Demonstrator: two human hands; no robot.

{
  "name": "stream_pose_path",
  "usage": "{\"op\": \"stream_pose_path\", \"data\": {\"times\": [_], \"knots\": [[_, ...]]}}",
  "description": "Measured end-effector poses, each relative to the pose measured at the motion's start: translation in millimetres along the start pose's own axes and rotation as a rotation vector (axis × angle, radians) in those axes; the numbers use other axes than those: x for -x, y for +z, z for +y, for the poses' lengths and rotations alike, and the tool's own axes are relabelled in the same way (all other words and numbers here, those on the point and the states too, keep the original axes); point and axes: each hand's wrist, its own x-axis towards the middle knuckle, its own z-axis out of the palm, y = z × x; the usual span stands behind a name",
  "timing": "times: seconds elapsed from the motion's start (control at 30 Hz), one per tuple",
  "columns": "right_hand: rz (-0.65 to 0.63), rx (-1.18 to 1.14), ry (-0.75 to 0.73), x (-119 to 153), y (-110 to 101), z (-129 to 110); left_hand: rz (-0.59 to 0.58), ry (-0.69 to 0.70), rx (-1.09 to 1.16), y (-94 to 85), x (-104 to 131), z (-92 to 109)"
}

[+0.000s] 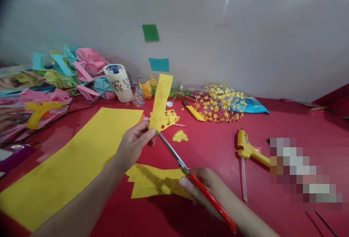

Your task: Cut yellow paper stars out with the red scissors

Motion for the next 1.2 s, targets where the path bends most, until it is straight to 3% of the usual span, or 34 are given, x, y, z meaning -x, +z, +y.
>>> {"op": "stream_pose_path", "data": {"times": [0.83, 1.0, 1.2], "knots": [[-0.038, 0.021, -0.048, -9, -7, 14, -0.038, 0.024, 0.088, -1.5, -1, -5], [-0.024, 0.035, -0.132, -16, -14, 22, -0.052, 0.056, 0.125, -2.8, -4, -9], [0.012, 0.074, -0.102, -15, -28, 16, -0.072, 0.078, 0.176, -0.8, -10, -6]]}}
